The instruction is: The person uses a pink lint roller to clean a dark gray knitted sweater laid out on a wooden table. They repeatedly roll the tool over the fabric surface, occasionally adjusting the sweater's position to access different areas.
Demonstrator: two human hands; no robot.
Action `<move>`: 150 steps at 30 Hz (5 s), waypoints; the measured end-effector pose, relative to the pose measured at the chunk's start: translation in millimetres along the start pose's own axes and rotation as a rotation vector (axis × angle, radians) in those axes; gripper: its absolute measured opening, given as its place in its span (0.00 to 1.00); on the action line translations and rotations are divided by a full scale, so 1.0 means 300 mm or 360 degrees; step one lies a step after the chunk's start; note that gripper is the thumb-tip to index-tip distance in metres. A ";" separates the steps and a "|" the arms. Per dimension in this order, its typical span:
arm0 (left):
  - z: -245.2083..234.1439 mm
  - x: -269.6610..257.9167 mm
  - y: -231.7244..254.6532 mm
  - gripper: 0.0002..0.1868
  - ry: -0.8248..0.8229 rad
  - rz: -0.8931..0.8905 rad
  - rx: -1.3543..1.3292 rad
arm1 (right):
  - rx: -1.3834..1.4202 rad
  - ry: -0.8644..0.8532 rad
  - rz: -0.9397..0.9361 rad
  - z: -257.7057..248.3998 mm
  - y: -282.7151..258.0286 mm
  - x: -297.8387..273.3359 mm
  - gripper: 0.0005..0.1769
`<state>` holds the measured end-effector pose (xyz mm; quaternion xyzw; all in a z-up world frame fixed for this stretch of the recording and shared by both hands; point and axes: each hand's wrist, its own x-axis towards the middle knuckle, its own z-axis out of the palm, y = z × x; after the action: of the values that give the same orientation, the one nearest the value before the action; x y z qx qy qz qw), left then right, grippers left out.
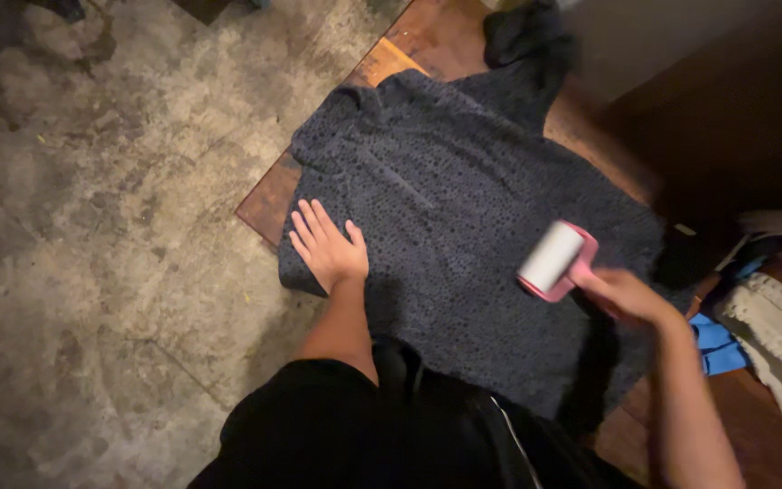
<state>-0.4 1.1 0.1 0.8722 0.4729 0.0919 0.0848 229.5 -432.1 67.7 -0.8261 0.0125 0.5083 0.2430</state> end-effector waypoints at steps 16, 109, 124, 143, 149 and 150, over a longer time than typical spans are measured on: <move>0.004 0.003 0.000 0.38 -0.0033 -0.0015 0.0004 | -0.0712 -0.0272 -0.0839 0.389 -0.522 0.253 0.37; 0.239 0.130 -0.583 0.21 -0.0737 -0.0002 -0.1138 | -0.0699 0.0272 -0.0635 0.908 -0.872 0.070 0.43; 0.200 0.110 -0.599 0.15 -0.0733 -0.0121 -0.1263 | -0.0664 -0.0077 -0.0259 0.355 -0.116 0.008 0.46; 0.308 0.070 -0.656 0.10 -0.0631 -0.0193 -0.1165 | -0.0683 -0.0034 -0.0171 0.367 -0.097 -0.069 0.46; 0.354 0.045 -0.712 0.12 -0.0899 -0.0075 -0.1433 | -0.1105 -0.0096 -0.0422 0.540 -0.414 -0.034 0.53; 0.350 0.040 -0.729 0.12 -0.0928 -0.0020 -0.1312 | -0.1120 -0.0095 -0.0449 0.620 -0.512 -0.026 0.53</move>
<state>-145.6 122.6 -152.1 0.7527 0.3591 0.0231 0.5513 112.0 -221.3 66.1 -0.8374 -0.2836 0.4670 0.0124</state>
